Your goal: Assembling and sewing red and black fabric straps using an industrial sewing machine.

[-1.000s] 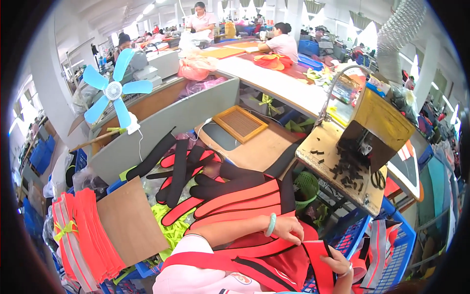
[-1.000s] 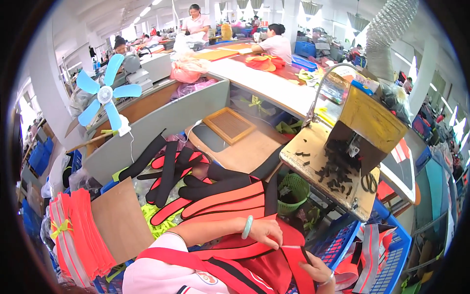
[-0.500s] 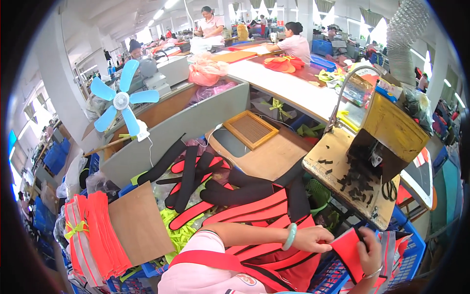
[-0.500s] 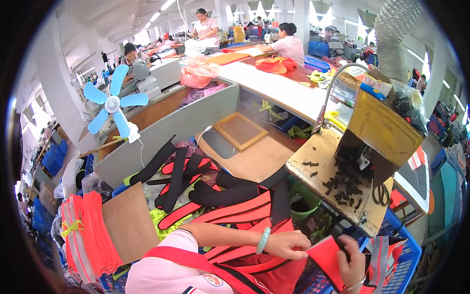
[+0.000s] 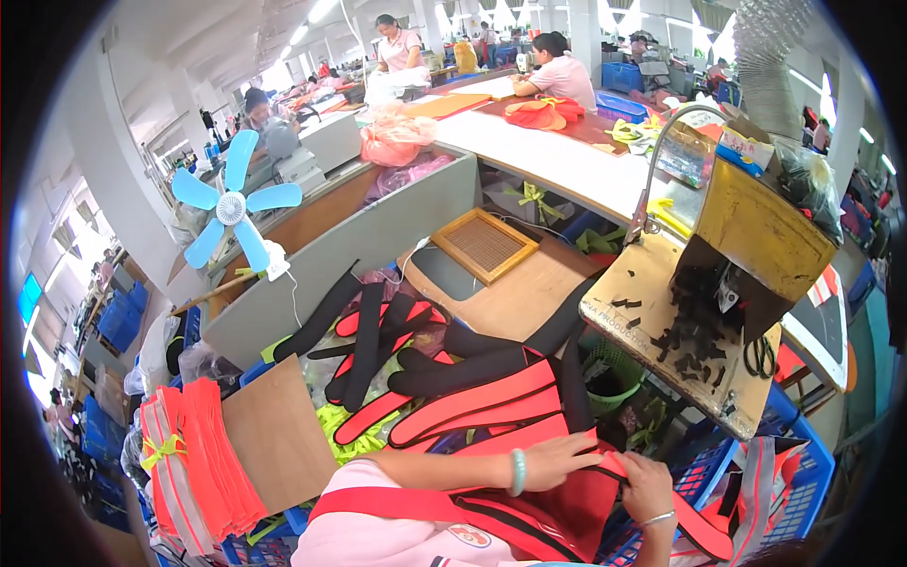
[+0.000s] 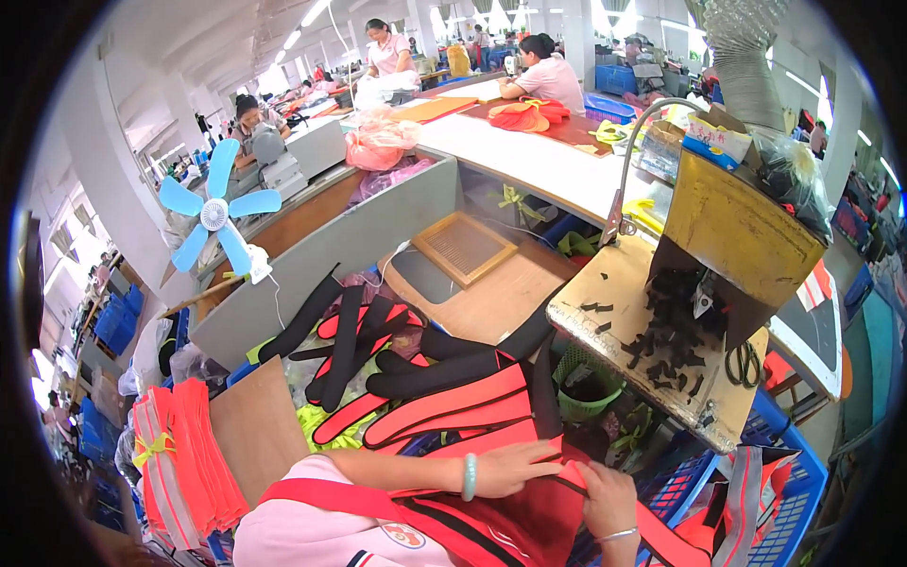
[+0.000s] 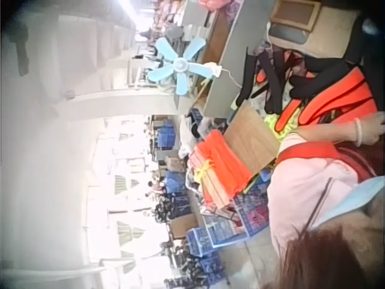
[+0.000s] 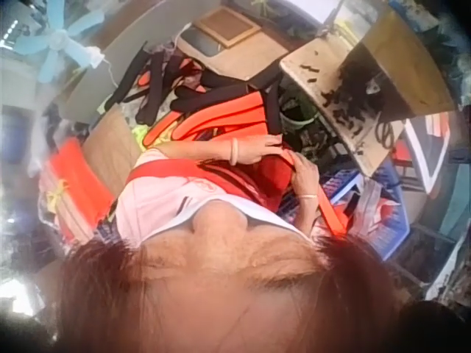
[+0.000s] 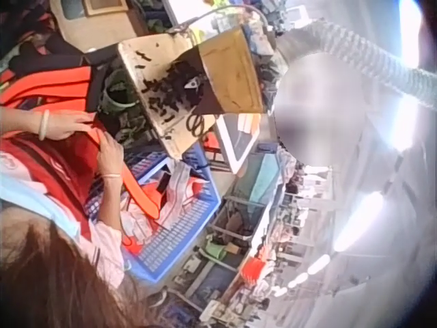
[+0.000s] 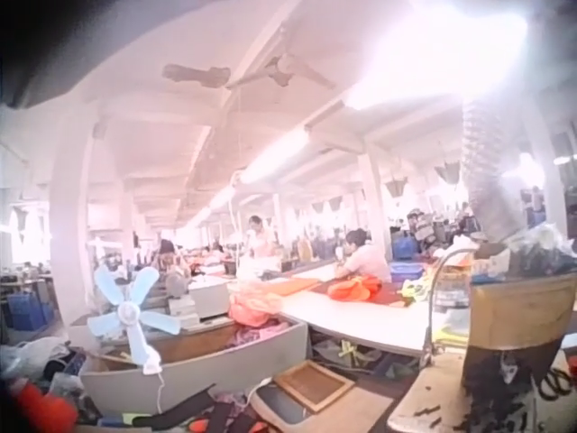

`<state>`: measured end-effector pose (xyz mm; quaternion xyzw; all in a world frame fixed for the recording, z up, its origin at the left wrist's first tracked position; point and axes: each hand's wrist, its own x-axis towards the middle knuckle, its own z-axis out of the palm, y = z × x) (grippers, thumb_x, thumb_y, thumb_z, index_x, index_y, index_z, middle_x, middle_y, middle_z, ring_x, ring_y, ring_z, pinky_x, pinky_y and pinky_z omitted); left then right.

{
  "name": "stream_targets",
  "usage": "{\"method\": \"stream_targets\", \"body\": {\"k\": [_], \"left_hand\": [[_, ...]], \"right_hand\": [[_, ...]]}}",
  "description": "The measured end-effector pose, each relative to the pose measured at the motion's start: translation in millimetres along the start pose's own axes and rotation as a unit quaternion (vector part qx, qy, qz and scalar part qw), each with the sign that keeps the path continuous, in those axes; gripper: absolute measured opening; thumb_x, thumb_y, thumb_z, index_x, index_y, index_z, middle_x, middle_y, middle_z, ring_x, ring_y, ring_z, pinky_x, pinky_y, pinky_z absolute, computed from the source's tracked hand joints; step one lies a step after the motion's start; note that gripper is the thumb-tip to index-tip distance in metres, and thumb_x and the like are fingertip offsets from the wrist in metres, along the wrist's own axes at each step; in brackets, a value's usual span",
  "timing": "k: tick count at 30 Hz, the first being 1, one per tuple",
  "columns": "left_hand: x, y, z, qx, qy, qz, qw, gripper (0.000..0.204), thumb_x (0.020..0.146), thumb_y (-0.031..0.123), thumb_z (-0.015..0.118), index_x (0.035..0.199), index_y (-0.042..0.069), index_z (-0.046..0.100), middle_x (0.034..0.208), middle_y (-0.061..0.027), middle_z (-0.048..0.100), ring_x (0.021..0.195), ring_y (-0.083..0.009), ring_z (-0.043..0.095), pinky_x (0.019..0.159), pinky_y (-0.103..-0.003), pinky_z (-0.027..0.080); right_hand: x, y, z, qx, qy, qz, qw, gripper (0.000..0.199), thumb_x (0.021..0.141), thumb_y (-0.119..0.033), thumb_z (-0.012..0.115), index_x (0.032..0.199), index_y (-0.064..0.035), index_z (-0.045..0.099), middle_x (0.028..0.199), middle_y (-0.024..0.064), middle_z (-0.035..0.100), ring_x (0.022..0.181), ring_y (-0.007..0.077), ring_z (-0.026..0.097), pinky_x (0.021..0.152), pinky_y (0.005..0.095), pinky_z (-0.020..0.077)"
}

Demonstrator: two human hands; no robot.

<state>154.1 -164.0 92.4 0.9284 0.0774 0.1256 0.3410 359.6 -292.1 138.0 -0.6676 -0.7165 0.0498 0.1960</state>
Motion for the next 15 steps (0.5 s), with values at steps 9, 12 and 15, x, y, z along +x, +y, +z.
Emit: {"method": "stream_targets", "body": {"k": [9,12,15], "left_hand": [[-22,9,-29,0.011,0.269,-0.059,0.961,0.024,0.085,0.006,0.061,0.107,0.010,0.068,0.084,-0.0124,0.066,0.078,-0.0324,0.066,0.068,-0.042,0.052],[21,58,-121,0.144,0.196,-0.010,0.970,0.018,0.081,0.009,0.071,0.098,0.007,0.071,0.079,-0.0113,0.068,0.070,-0.0276,0.067,0.062,-0.035,0.052],[63,105,-176,0.144,0.139,0.093,0.975,0.013,0.077,0.013,0.077,0.087,0.006,0.072,0.069,-0.0114,0.065,0.060,-0.0272,0.065,0.054,-0.034,0.050]], "right_hand": [[19,-26,-20,-0.045,-0.219,0.040,0.974,0.014,0.091,-0.021,0.054,0.096,-0.0098,0.062,0.073,0.0155,0.066,0.065,0.0363,0.066,0.058,0.0478,0.0514],[30,-31,-93,-0.031,-0.106,0.023,0.994,0.017,0.088,-0.022,0.064,0.099,-0.0092,0.061,0.071,0.0146,0.064,0.067,0.0352,0.065,0.060,0.0462,0.0507],[24,-27,-157,-0.038,-0.075,0.008,0.996,0.021,0.085,-0.021,0.068,0.102,-0.0105,0.061,0.070,0.0126,0.063,0.070,0.0334,0.065,0.062,0.0442,0.0501]]}}
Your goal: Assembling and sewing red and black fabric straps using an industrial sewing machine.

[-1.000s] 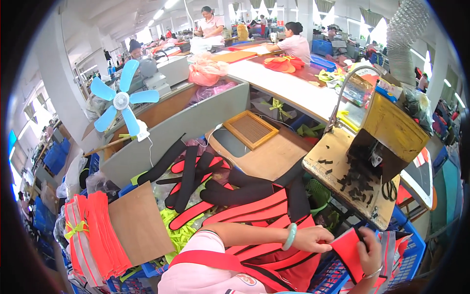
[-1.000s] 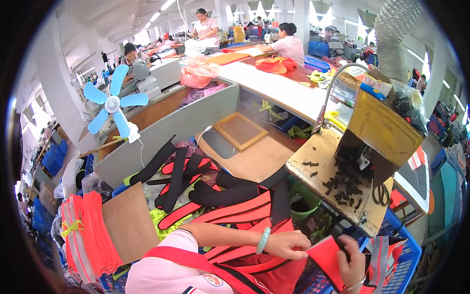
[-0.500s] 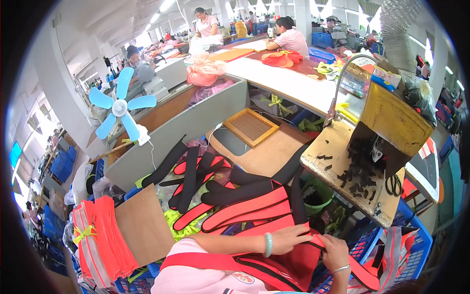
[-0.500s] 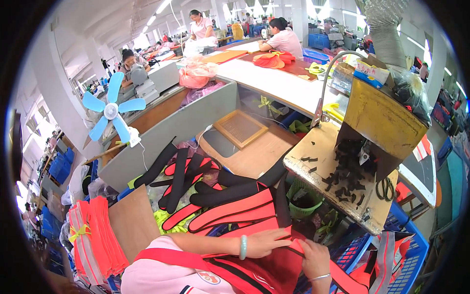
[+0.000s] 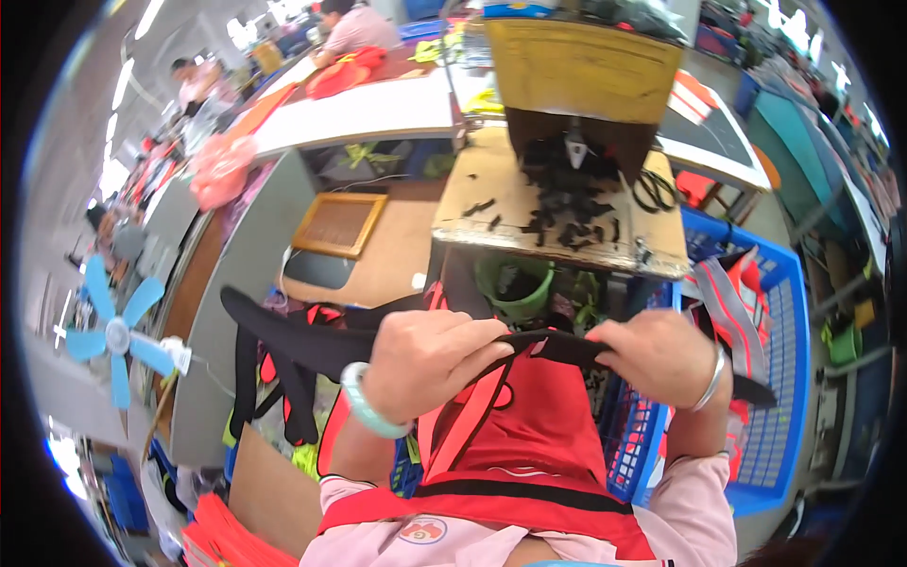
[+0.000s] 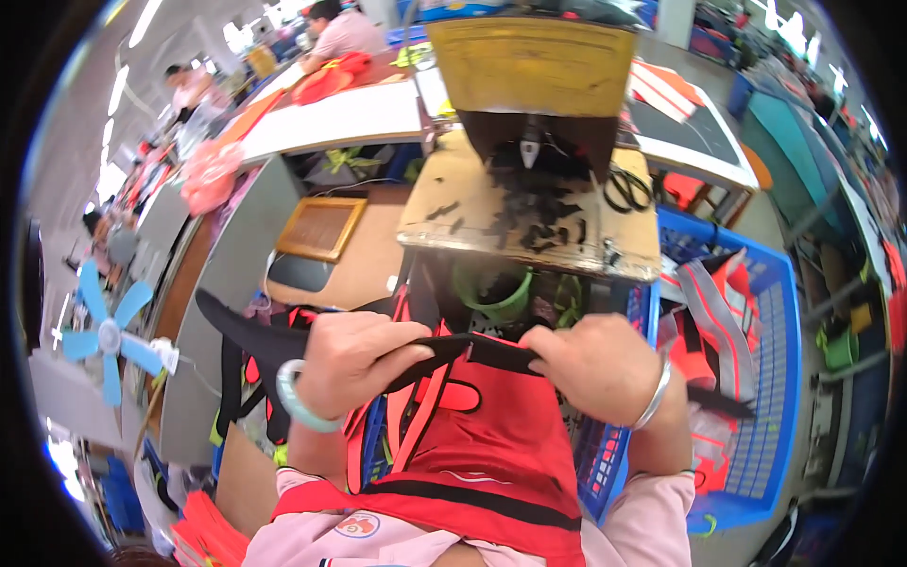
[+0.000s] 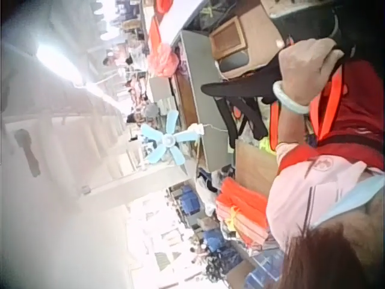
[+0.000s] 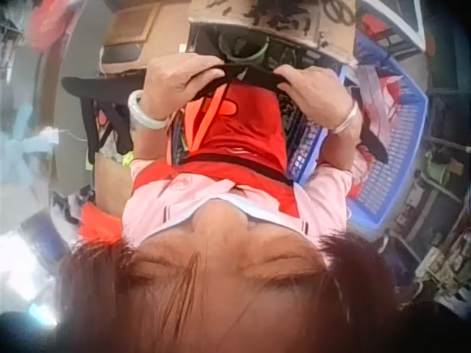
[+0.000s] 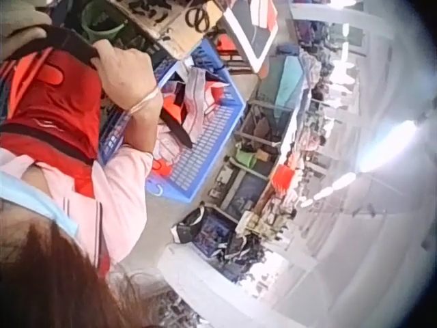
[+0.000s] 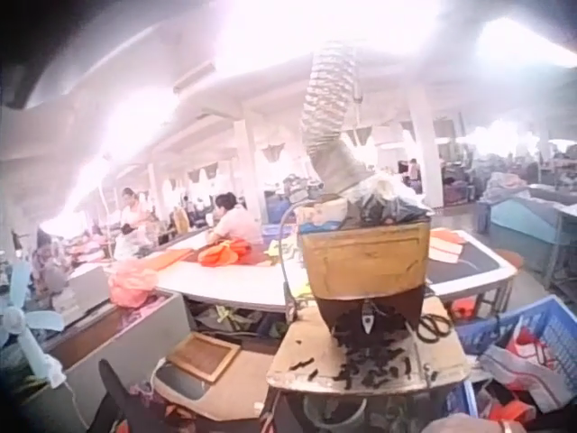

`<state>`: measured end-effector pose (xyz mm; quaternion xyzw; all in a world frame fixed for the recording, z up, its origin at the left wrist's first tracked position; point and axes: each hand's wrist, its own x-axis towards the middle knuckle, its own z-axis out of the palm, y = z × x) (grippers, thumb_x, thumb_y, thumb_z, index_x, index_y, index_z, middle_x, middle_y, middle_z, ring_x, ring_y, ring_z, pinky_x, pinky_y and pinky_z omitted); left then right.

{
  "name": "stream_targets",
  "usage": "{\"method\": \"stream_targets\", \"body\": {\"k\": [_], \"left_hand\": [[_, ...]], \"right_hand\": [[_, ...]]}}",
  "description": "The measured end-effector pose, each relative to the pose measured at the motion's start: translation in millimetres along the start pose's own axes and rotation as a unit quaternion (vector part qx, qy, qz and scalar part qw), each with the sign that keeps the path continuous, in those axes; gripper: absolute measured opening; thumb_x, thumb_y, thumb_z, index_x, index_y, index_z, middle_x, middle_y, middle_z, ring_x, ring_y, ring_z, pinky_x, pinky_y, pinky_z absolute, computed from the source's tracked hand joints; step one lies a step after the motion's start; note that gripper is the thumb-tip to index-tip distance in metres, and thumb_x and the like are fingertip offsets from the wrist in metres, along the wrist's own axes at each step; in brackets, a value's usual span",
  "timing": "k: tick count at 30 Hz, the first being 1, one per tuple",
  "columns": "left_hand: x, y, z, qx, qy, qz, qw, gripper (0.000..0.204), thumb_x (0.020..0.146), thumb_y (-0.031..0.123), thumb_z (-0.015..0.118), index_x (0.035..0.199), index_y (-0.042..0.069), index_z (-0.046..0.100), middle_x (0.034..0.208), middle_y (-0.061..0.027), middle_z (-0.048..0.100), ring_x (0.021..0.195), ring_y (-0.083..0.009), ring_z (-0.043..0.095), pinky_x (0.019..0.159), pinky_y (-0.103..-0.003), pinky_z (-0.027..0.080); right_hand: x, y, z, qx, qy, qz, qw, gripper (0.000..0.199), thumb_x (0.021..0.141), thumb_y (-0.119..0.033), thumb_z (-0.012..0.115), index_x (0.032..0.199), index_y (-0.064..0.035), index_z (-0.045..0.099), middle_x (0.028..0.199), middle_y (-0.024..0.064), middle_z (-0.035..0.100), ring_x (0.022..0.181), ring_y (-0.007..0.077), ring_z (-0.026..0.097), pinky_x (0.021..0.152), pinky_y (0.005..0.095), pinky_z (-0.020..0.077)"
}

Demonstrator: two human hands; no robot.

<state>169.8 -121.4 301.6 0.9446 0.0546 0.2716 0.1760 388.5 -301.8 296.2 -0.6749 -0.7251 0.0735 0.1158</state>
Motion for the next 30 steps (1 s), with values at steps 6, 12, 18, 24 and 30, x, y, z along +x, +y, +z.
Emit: {"method": "stream_targets", "body": {"k": [6,12,18,24,30], "left_hand": [[59,-40,16,-0.179,-0.076,0.002,0.981,0.016,0.085,0.015,0.072,0.092,0.001,0.071,0.075,-0.0138,0.067,0.067,-0.0269,0.066,0.062,-0.033,0.051],[108,-93,41,-0.276,-0.200,-0.103,0.934,0.022,0.088,0.017,0.071,0.097,-0.003,0.071,0.081,-0.0038,0.070,0.077,-0.0076,0.061,0.071,-0.025,0.050],[135,-144,80,-0.393,-0.179,-0.212,0.877,0.026,0.090,0.022,0.071,0.099,-0.002,0.072,0.085,0.0008,0.069,0.077,-0.0057,0.060,0.069,-0.023,0.049],[156,-167,103,-0.490,-0.158,-0.282,0.809,0.027,0.090,0.022,0.072,0.102,-0.002,0.072,0.087,0.0002,0.069,0.077,-0.0055,0.062,0.069,-0.021,0.050],[165,-178,114,-0.509,-0.140,-0.318,0.787,0.025,0.090,0.021,0.072,0.101,-0.001,0.072,0.089,-0.0017,0.070,0.077,-0.0073,0.063,0.069,-0.022,0.051]], "right_hand": [[16,30,9,0.132,0.197,0.054,0.970,0.019,0.089,-0.017,0.064,0.103,-0.0051,0.065,0.086,0.0153,0.068,0.081,0.0344,0.066,0.069,0.0388,0.0505],[39,83,11,0.179,0.186,0.093,0.962,0.017,0.089,-0.023,0.063,0.096,-0.0088,0.068,0.081,0.0159,0.067,0.077,0.0362,0.065,0.068,0.0415,0.0506],[72,126,13,0.188,0.160,0.133,0.960,0.027,0.093,-0.024,0.062,0.104,-0.0004,0.066,0.089,0.0171,0.068,0.085,0.0317,0.066,0.076,0.0348,0.0497],[92,163,16,0.226,0.147,0.150,0.951,0.029,0.094,-0.025,0.063,0.106,0.0012,0.065,0.090,0.0131,0.069,0.085,0.0226,0.065,0.078,0.0321,0.0490],[106,183,17,0.218,0.130,0.143,0.957,0.027,0.094,-0.025,0.062,0.103,0.0005,0.066,0.086,0.0118,0.068,0.081,0.0215,0.063,0.075,0.0316,0.0484]]}}
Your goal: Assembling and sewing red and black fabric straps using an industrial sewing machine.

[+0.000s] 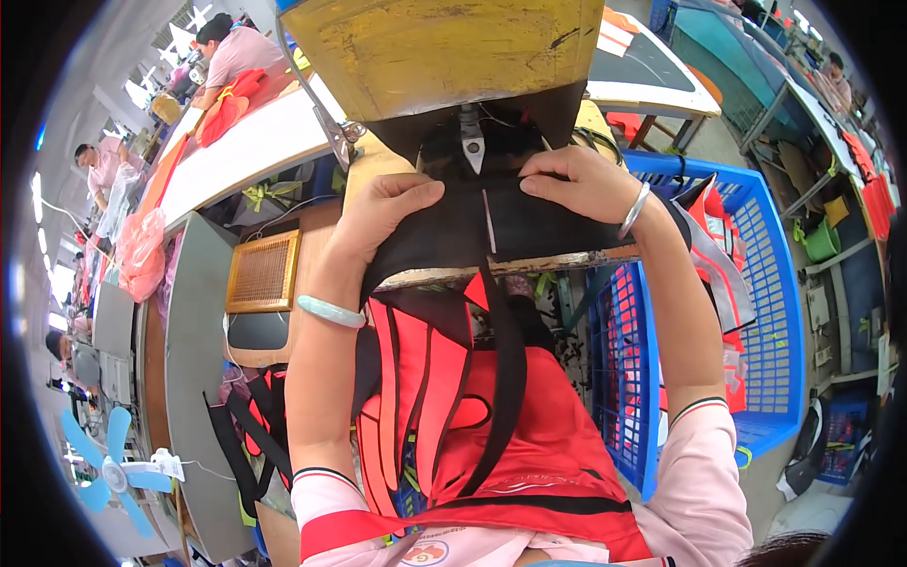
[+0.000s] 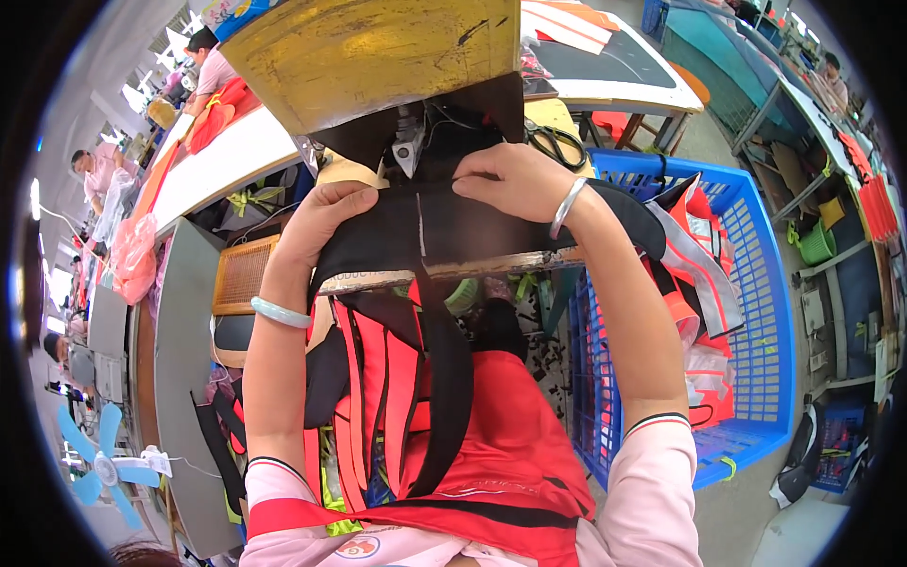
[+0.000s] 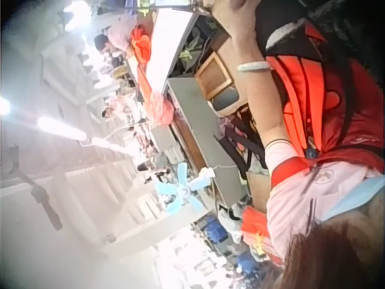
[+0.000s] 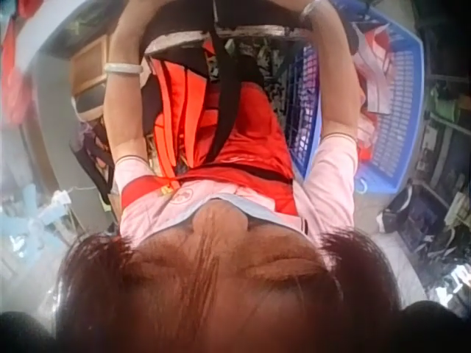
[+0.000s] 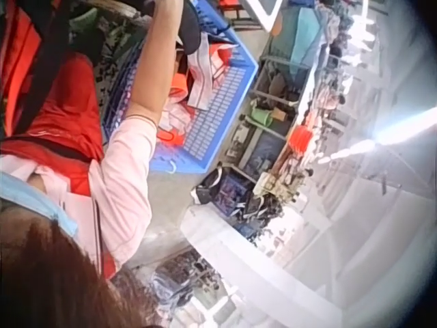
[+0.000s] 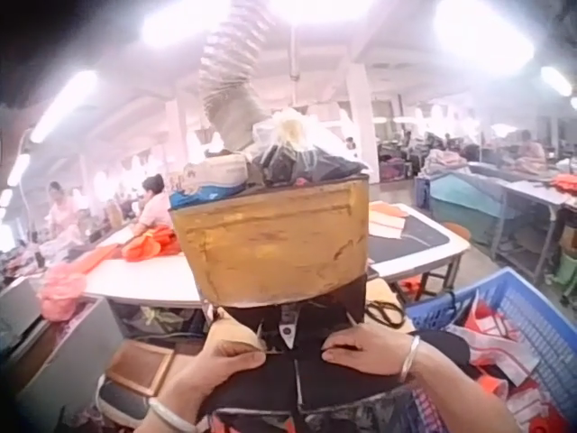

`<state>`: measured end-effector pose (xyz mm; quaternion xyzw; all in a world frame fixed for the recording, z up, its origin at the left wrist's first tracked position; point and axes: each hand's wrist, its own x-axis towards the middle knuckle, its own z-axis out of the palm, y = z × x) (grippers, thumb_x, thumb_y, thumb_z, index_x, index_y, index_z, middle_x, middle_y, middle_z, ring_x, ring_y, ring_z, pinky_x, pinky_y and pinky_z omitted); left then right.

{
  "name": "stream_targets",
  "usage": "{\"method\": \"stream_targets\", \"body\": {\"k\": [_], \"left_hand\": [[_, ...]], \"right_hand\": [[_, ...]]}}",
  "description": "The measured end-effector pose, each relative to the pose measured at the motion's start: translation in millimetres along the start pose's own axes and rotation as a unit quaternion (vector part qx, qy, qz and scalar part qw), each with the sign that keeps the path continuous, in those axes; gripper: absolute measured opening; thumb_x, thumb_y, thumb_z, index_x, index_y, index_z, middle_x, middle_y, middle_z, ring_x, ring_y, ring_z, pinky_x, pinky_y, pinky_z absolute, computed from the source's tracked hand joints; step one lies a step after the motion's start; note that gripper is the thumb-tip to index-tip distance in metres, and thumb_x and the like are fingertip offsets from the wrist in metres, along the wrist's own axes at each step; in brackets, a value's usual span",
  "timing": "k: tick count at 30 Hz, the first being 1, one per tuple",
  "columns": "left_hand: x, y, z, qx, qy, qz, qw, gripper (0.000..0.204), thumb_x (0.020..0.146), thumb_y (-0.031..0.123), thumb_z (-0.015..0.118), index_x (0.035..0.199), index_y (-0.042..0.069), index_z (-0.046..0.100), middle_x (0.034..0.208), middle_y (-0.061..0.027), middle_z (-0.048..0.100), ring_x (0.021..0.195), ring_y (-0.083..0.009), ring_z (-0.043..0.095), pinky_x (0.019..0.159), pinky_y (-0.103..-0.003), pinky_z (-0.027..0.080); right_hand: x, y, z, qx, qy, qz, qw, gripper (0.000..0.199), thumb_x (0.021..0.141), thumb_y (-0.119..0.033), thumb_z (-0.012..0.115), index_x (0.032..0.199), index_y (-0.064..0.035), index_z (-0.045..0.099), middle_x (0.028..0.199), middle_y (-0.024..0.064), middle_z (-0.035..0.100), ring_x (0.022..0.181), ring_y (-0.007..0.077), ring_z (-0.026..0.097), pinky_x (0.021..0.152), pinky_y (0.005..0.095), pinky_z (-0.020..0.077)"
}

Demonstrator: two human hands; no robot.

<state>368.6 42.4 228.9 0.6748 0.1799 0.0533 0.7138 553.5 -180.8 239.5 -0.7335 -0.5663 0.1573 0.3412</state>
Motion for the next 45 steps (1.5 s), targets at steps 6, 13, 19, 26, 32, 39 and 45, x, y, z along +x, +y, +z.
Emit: {"method": "stream_targets", "body": {"k": [6,13,19,26,32,39,45], "left_hand": [[6,6,1,-0.031,0.014,-0.008,0.999,0.024,0.089,0.021,0.072,0.101,-0.001,0.072,0.089,-0.0027,0.071,0.076,-0.0085,0.065,0.069,-0.022,0.052],[8,17,1,-0.070,0.040,-0.005,0.997,0.026,0.089,0.020,0.072,0.103,-0.002,0.070,0.090,-0.0044,0.071,0.076,-0.0106,0.066,0.068,-0.022,0.053],[-40,27,-7,0.185,-0.026,0.030,0.982,0.020,0.089,0.018,0.070,0.094,-0.001,0.073,0.085,-0.0012,0.070,0.080,-0.0069,0.062,0.073,-0.023,0.051],[-133,1,117,0.693,-0.143,0.320,0.630,0.011,0.079,0.019,0.062,0.072,0.011,0.065,0.064,-0.0050,0.066,0.063,-0.0221,0.068,0.054,-0.036,0.053],[-176,-87,182,0.814,-0.127,0.504,0.260,0.014,0.077,0.013,0.059,0.088,0.005,0.064,0.088,-0.0095,0.067,0.082,-0.0188,0.066,0.069,-0.036,0.053],[-202,-123,147,0.421,0.053,0.455,0.783,0.051,0.071,0.015,0.078,0.117,0.009,0.057,0.124,-0.0133,0.054,0.120,-0.0361,0.052,0.102,-0.048,0.043],[-184,-215,157,0.467,0.110,0.331,0.812,0.063,0.077,-0.003,0.068,0.135,0.008,0.049,0.136,-0.0201,0.049,0.121,-0.0405,0.052,0.099,-0.047,0.045]], "right_hand": [[7,4,-4,0.006,0.003,0.009,1.000,0.026,0.094,-0.024,0.062,0.102,0.0006,0.066,0.087,0.0111,0.068,0.082,0.0210,0.064,0.077,0.0307,0.0489],[17,13,-12,0.019,0.029,0.003,0.999,0.028,0.093,-0.027,0.062,0.103,-0.0011,0.067,0.086,0.0109,0.068,0.082,0.0198,0.064,0.078,0.0308,0.0494],[-58,27,-48,-0.040,-0.024,0.042,0.998,0.031,0.092,-0.028,0.059,0.086,0.0020,0.062,0.072,0.0151,0.060,0.065,0.0226,0.056,0.067,0.0365,0.0465],[-122,-39,-16,0.111,-0.024,0.061,0.992,0.032,0.085,-0.023,0.069,0.106,0.0005,0.071,0.107,0.0148,0.070,0.099,0.0256,0.067,0.089,0.0352,0.0502],[-112,-142,80,0.134,-0.142,-0.176,0.965,0.030,0.087,-0.033,0.067,0.091,-0.0035,0.064,0.076,0.0216,0.062,0.073,0.0410,0.060,0.064,0.0453,0.0475],[-213,-64,54,0.523,0.186,-0.029,0.831,0.019,0.093,-0.002,0.061,0.111,0.0027,0.066,0.108,0.0065,0.069,0.097,0.0135,0.064,0.083,0.0287,0.0508],[-301,-15,94,0.583,0.070,-0.134,0.798,0.043,0.095,-0.038,0.058,0.107,0.0023,0.068,0.109,0.0219,0.064,0.109,0.0365,0.060,0.101,0.0513,0.0423]]}}
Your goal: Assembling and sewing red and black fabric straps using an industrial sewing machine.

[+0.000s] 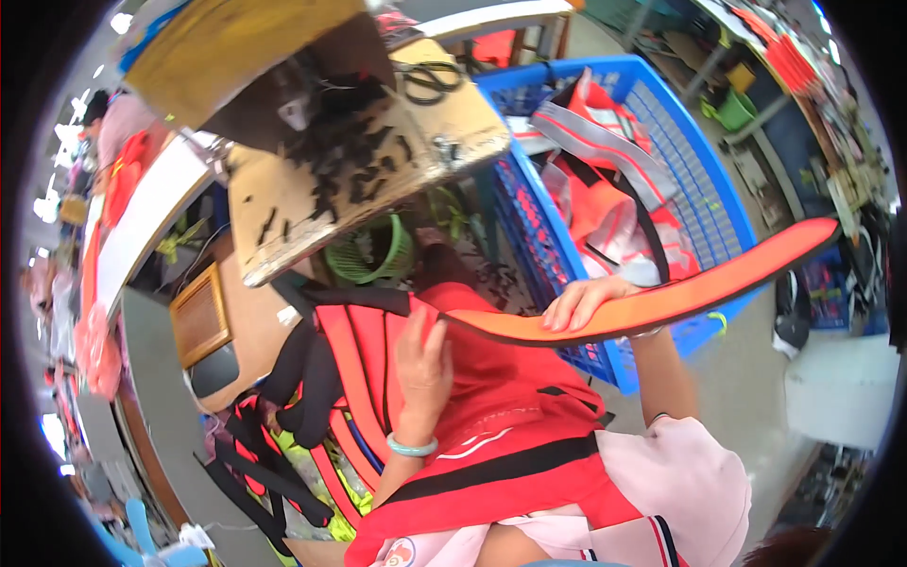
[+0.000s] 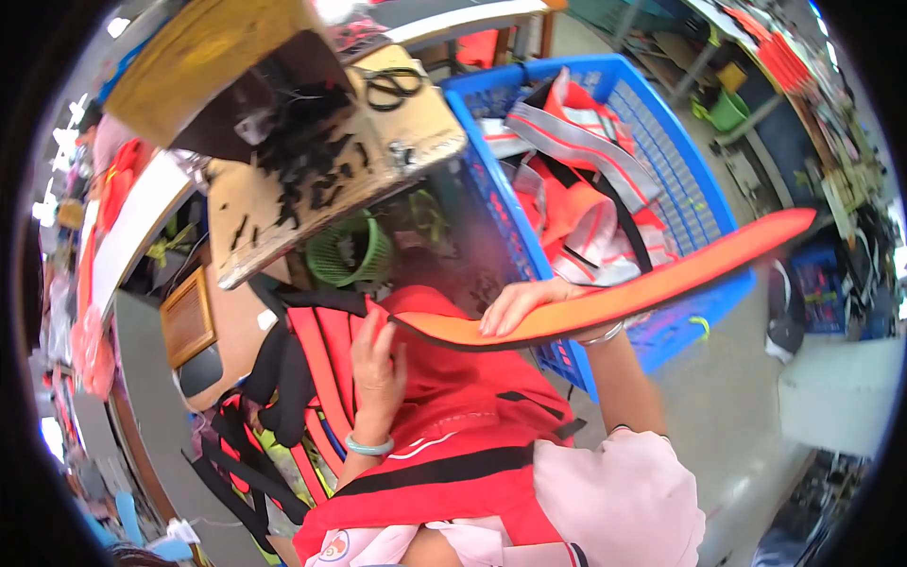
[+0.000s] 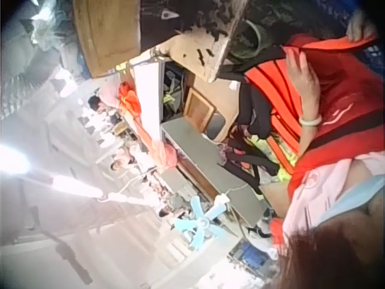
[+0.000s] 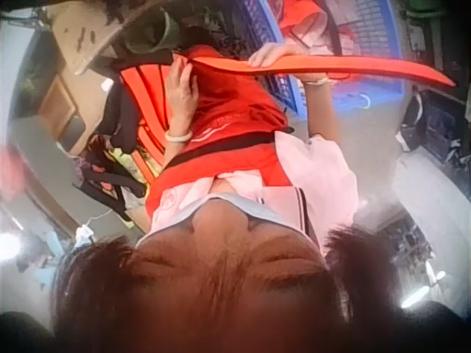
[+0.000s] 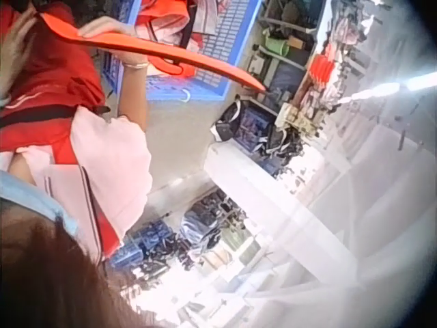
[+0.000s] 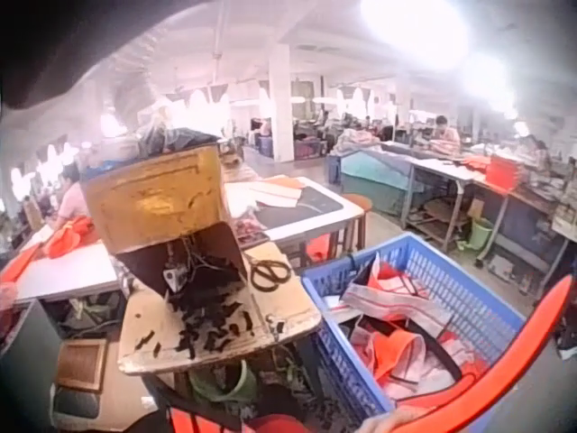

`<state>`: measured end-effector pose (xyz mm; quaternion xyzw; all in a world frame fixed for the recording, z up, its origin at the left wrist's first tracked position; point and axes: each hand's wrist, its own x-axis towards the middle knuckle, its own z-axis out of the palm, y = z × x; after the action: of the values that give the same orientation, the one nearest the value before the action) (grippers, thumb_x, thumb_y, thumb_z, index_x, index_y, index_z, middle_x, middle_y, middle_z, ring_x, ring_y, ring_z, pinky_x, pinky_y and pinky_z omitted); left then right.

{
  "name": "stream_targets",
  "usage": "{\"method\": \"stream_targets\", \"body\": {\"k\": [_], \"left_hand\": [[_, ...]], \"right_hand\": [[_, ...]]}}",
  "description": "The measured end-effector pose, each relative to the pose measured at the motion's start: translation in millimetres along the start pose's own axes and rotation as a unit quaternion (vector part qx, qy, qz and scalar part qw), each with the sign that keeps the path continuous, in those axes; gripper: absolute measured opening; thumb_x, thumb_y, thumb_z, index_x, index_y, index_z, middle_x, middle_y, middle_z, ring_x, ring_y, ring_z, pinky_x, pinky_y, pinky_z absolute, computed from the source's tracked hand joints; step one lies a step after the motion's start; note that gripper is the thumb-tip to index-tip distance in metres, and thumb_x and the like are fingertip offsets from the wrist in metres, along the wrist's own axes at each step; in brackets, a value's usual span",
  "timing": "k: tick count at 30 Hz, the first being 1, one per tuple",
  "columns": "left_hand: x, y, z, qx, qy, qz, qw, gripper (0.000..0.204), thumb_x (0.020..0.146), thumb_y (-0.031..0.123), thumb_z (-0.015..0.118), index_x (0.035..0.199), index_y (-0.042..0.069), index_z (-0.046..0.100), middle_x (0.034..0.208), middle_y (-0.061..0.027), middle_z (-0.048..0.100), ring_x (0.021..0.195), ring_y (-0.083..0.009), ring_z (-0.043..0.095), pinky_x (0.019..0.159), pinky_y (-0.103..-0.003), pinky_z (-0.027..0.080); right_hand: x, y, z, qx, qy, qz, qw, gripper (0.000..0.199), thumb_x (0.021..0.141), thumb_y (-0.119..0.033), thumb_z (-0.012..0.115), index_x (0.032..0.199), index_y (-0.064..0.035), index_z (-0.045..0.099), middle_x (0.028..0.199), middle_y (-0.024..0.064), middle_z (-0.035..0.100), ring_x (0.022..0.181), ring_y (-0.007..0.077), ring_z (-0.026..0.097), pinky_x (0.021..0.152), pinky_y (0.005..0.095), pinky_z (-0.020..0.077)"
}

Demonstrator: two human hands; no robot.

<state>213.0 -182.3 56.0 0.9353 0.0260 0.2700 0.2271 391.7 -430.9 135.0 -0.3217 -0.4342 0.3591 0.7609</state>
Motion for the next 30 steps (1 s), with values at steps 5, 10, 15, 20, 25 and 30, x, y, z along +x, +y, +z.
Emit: {"method": "stream_targets", "body": {"k": [5,10,15,20,25,30], "left_hand": [[16,-11,-7,0.025,-0.090,-0.029,0.995,0.062,0.077,-0.008,0.059,0.135,0.014,0.056,0.118,-0.0152,0.060,0.103,-0.0329,0.060,0.089,-0.042,0.051],[21,-8,-27,0.043,-0.204,-0.001,0.978,0.059,0.076,-0.007,0.057,0.130,0.017,0.061,0.105,-0.0146,0.057,0.094,-0.0323,0.058,0.080,-0.042,0.050],[8,0,-36,0.090,-0.334,-0.006,0.938,0.050,0.078,-0.004,0.059,0.123,0.016,0.064,0.102,-0.0167,0.055,0.091,-0.0333,0.058,0.077,-0.042,0.050],[3,-3,-18,0.037,-0.376,-0.061,0.924,0.031,0.082,0.008,0.068,0.112,0.016,0.067,0.099,-0.0140,0.056,0.084,-0.0313,0.060,0.069,-0.039,0.051],[-4,-5,-11,0.029,-0.374,-0.105,0.921,0.029,0.079,0.008,0.069,0.107,0.013,0.069,0.100,-0.0146,0.057,0.092,-0.0319,0.058,0.077,-0.041,0.049],[-17,-6,-7,0.018,-0.350,-0.177,0.920,0.032,0.072,-0.002,0.063,0.101,0.009,0.070,0.109,-0.0175,0.054,0.104,-0.0345,0.055,0.088,-0.042,0.047]], "right_hand": [[-106,45,-11,-0.054,0.219,0.148,0.963,0.035,0.096,-0.020,0.059,0.122,0.0048,0.060,0.123,0.0260,0.061,0.122,0.0380,0.055,0.107,0.0509,0.0400],[-161,67,-42,-0.147,0.265,0.437,0.847,0.037,0.094,-0.027,0.065,0.124,-0.0043,0.063,0.116,0.0132,0.067,0.104,0.0229,0.067,0.092,0.0353,0.0532],[-181,1,-141,-0.144,0.242,0.382,0.880,0.030,0.095,-0.030,0.061,0.104,-0.0028,0.071,0.086,0.0064,0.072,0.064,0.0105,0.065,0.059,0.0249,0.0538],[-188,40,-334,-0.067,0.636,0.018,0.769,0.044,0.101,-0.037,0.051,0.121,-0.0001,0.061,0.109,0.0104,0.067,0.092,0.0191,0.065,0.083,0.0315,0.0527],[-163,103,-431,0.087,0.778,-0.084,0.616,0.059,0.102,-0.043,0.044,0.141,0.0012,0.042,0.142,0.0178,0.048,0.130,0.0330,0.048,0.111,0.0471,0.0354],[-158,140,-476,0.142,0.793,-0.118,0.581,0.072,0.101,-0.051,0.041,0.154,-0.0073,0.021,0.159,0.0225,0.018,0.146,0.0404,0.023,0.118,0.0520,0.0201]]}}
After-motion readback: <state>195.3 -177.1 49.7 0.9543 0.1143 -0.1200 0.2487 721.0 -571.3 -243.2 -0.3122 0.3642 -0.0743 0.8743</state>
